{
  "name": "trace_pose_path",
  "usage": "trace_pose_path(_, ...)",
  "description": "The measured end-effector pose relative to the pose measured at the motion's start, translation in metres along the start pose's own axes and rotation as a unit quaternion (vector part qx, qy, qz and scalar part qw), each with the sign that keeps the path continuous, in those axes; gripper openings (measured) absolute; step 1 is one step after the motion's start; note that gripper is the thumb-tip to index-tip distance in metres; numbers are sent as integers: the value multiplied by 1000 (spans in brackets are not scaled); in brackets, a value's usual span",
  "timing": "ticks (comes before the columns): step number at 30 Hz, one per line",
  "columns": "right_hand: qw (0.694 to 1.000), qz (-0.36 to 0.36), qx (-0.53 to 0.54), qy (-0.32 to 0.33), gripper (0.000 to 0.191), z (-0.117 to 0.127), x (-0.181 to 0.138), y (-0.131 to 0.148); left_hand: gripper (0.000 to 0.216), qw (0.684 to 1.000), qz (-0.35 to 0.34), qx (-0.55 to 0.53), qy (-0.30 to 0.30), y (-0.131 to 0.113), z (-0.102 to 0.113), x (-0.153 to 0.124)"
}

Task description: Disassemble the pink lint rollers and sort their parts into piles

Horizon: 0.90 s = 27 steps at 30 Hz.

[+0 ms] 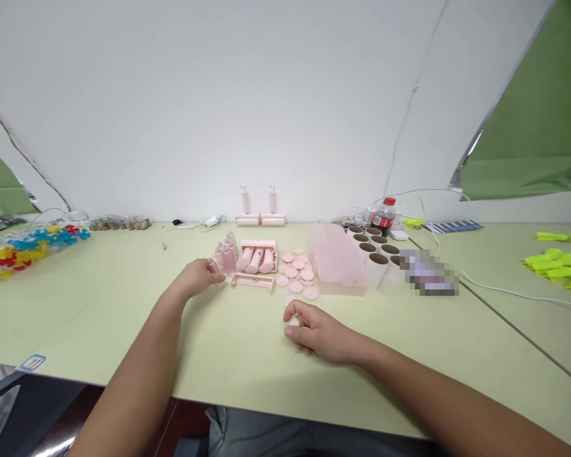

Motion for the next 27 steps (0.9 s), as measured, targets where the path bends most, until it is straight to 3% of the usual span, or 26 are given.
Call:
trace_pose_path(12,1000,2,-11,14,21,-3,-1,3,23,995,4,103,16,0,-27,11)
trace_pose_path(19,999,8,51,-2,31,-4,4,-4,28,993,-5,116,30,-6,-14,-3)
trace_pose_path(21,997,3,73,-22,40,-2,7,-6,30,995,-48,87,29,-23,-11,-24)
trace_pose_path(23,993,0,106,-45,48,0,9,-6,31,987,-153,38,21,-53,-17,-57)
trace_pose_path(25,984,5,159,-78,53,3,9,-3,23,956,-287,8,58,-85,-38,-100)
trace_pose_path(27,969,17,220,-107,54,4,8,0,25,923,-375,16,83,-106,-65,-137)
Point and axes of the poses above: each hand's wrist, its own x-axis towards the middle knuckle, its own z-axis out of the back of the hand, y = z × x, the point moved 8 cm from there along x, towards the middle knuckle, and after that the axes turned 7 degrees about z, right-handed, at the moved point
